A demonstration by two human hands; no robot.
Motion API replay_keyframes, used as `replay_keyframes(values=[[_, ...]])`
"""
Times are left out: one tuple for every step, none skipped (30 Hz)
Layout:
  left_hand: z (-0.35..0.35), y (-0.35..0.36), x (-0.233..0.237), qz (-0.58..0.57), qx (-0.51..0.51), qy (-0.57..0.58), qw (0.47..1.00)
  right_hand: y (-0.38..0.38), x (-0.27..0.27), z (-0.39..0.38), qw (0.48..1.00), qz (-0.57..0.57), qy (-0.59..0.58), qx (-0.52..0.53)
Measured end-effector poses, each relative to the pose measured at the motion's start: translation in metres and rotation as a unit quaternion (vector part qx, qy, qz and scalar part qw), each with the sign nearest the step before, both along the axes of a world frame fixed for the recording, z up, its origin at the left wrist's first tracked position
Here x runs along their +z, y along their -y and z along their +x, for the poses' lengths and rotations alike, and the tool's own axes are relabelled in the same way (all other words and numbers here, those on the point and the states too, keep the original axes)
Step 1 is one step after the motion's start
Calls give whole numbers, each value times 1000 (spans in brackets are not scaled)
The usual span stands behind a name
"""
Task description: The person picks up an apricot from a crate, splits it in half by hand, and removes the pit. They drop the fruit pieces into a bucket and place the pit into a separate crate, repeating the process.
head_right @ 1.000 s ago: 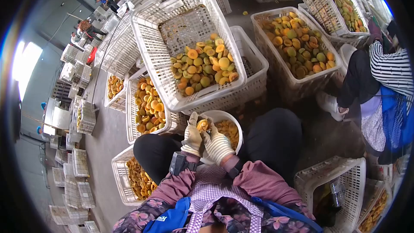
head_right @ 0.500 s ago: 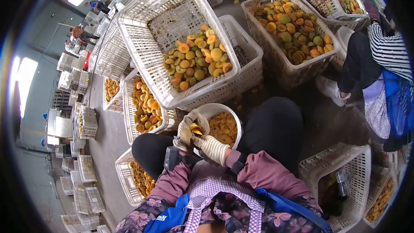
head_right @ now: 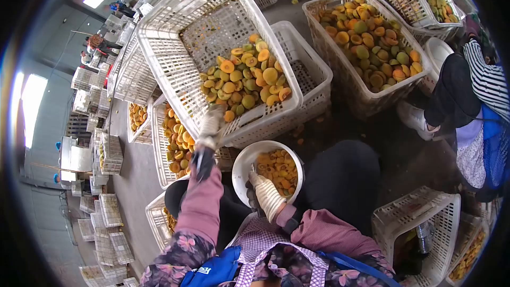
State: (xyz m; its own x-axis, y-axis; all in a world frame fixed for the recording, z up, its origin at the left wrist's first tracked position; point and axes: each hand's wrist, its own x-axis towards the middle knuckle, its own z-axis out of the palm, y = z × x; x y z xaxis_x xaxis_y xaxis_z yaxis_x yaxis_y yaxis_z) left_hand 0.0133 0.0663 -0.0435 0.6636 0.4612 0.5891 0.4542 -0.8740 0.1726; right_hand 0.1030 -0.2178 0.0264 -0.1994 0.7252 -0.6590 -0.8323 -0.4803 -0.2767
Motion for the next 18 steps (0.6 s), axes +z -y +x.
replay_keyframes(values=[[19,-31,-26,-199,121,-156,960,-1,-2,0,1000,2,-5,-1],[35,-41,-30,-382,231,-300,843,-3,-1,0,1000,6,11,1],[38,-40,-33,-317,199,-400,837,-6,-2,-1,1000,7,13,-2],[40,-44,-33,-323,208,-415,825,-7,-4,-3,998,12,56,-21],[39,-43,-31,-330,219,-429,812,-6,-5,-5,994,18,98,-35],[37,-39,-29,-330,221,-428,812,-4,-4,0,996,19,78,-25],[35,-34,-25,-339,207,-398,827,-3,-6,-1,996,23,79,-26],[34,-29,-21,-344,191,-368,842,-4,-13,-1,994,41,95,-42],[25,-21,-25,-422,144,-221,867,-5,-18,-1,991,57,110,-59],[14,-23,-24,-368,120,-185,903,-6,-22,-3,982,57,153,-90],[22,20,10,-485,65,-44,871,-6,-25,-4,983,56,151,-94],[31,65,49,-605,-4,127,786,-7,-27,-4,967,80,211,-115],[41,111,89,-680,-63,261,683,-8,-26,-3,947,105,272,-133],[38,141,101,-496,-93,126,854,-9,-21,0,951,113,256,-133],[37,159,92,-507,-100,145,844,-9,-14,3,906,130,388,-106],[32,171,84,-615,-87,240,746,-8,-18,2,884,156,429,-101],[29,180,79,-704,-73,329,625,-8,-25,0,858,183,470,-95],[29,186,75,-703,-73,332,624,-7,-30,-2,857,183,472,-93]])
